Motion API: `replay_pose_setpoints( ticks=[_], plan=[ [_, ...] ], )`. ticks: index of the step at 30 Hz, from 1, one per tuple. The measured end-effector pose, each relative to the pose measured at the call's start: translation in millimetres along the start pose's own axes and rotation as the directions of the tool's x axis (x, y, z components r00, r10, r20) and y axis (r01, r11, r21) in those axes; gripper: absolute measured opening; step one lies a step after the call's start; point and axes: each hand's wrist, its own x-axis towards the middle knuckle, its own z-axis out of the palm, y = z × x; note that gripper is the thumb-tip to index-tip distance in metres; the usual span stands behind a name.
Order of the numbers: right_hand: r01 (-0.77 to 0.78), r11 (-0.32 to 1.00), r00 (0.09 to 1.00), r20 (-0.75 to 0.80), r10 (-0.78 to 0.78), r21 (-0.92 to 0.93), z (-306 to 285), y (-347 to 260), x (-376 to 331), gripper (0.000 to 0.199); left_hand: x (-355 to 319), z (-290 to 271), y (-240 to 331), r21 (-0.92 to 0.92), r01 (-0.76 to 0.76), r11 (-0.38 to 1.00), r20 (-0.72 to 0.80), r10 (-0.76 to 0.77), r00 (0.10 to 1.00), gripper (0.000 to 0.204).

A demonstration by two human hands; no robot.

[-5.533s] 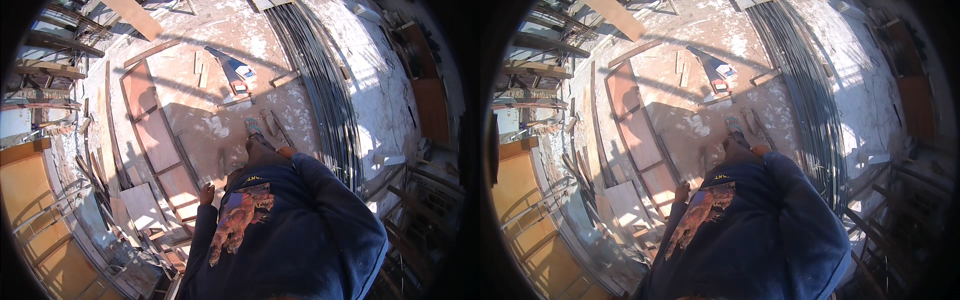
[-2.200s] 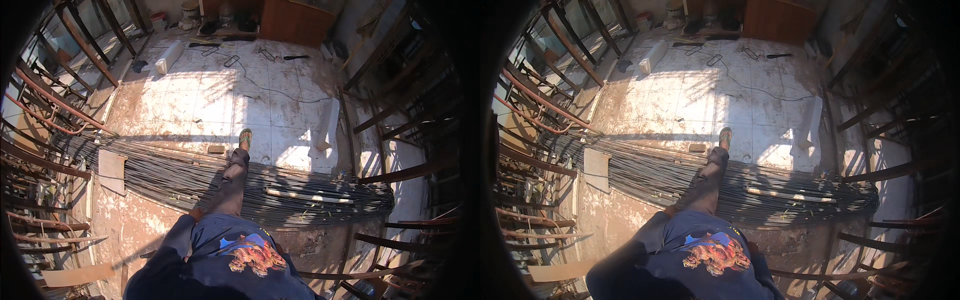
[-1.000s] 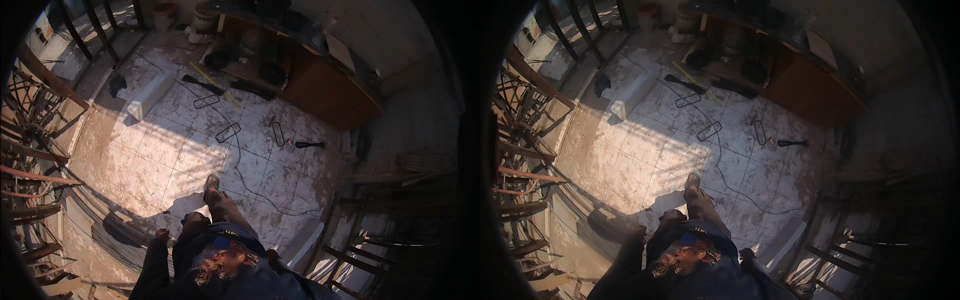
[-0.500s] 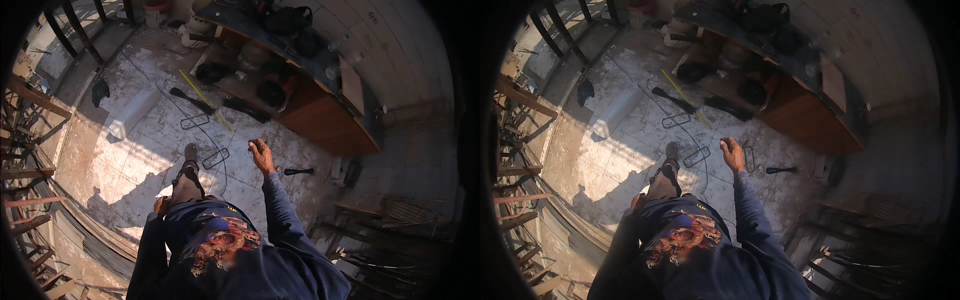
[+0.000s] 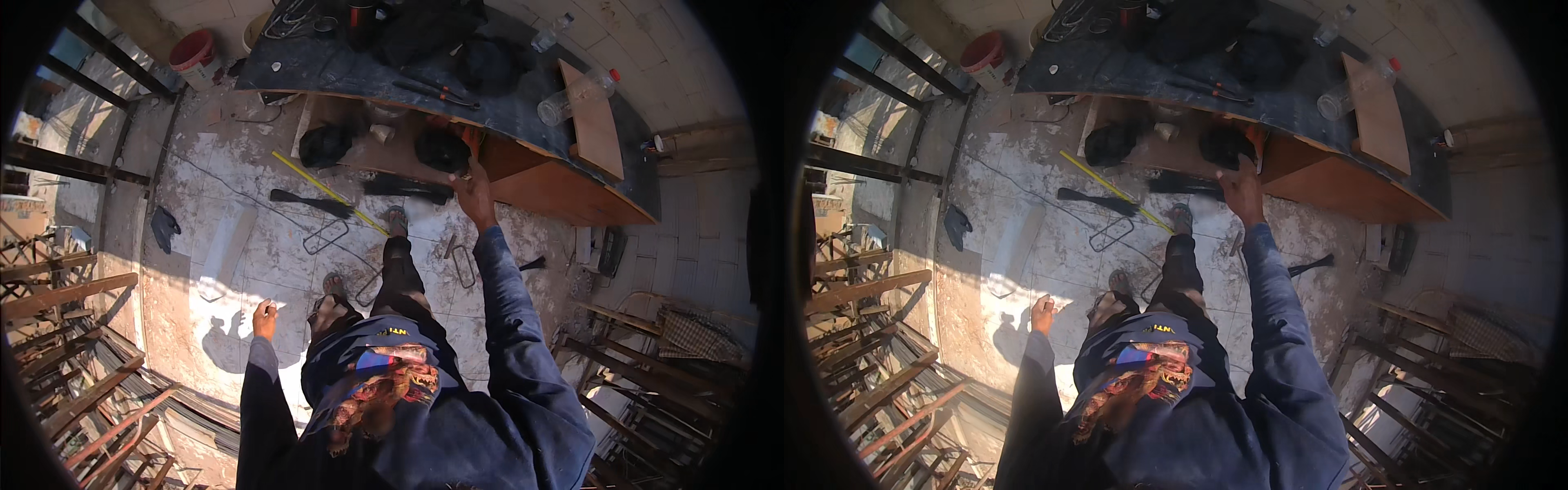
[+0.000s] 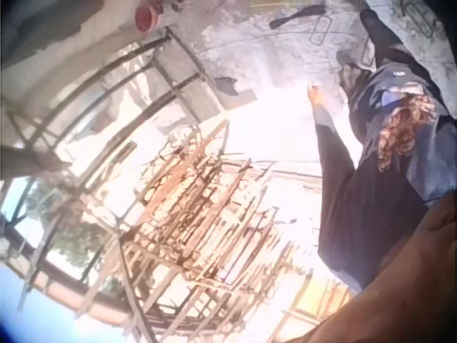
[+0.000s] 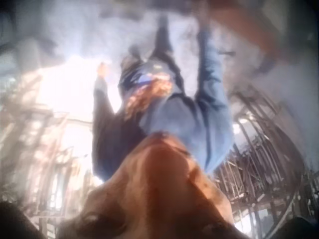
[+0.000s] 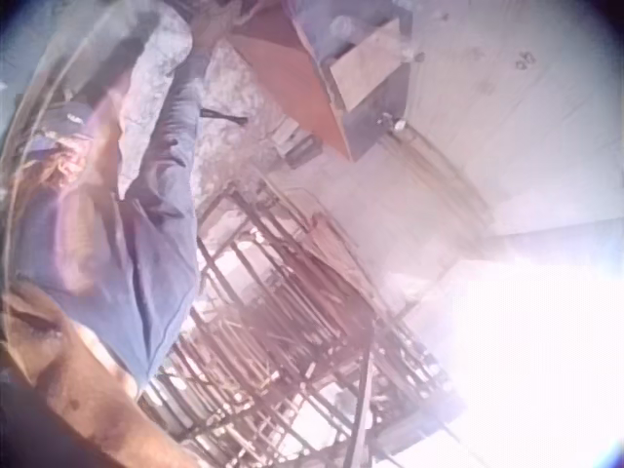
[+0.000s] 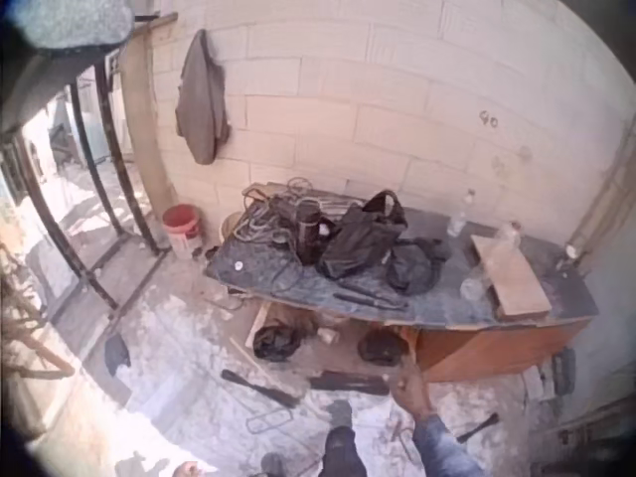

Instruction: The person aligns wooden slats on a concrete floor to form a frame and hammers nails into the wood to join the pieces together.

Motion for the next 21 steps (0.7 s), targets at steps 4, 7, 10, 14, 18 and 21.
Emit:
replay_pose_setpoints(
  ticks=[4, 7, 10, 14, 18, 21],
  plan=[
    [0.054, 0.978, 0.943, -0.313, -0.116, -0.201, -40.1, 20.5, 166.2, 0.062, 30.1, 46.4, 39.9, 0.005, 0.093, 0.996, 0.017, -0.093, 0.995, 0.037],
    [-0.008, 0.959, 0.945, -0.316, -0.085, -0.282, -52.5, 19.9, 252.4, 0.057, 27.4, 77.0, 41.2, 0.105, 0.1, 0.989, 0.226, -0.121, 0.967, 0.04],
    [0.087, 0.825, 0.992, -0.026, -0.123, -0.559, -59.6, 39.3, 278.8, 0.057, 24.4, 142.3, 96.0, 0.298, -0.234, 0.926, 0.357, 0.119, 0.927, 0.04],
    [0.441, 0.71, 0.896, 0.219, -0.386, -0.549, -56.7, 46.6, 252.4, 0.06, 20.7, 201.0, 215.5, 0.415, -0.26, 0.872, 0.395, 0.084, 0.915, 0.045],
    [0.252, 0.841, 0.961, 0.226, -0.159, -0.479, -79.8, 27.0, 236.9, 0.059, 48.2, 215.9, 253.7, 0.415, -0.269, 0.869, 0.372, 0.107, 0.922, 0.047],
    [0.259, 0.856, 0.947, 0.294, -0.132, -0.448, -92.5, 26.3, 238.3, 0.058, 66.4, 228.4, 277.7, 0.46, -0.24, 0.855, 0.334, 0.083, 0.939, 0.041]
  ],
)
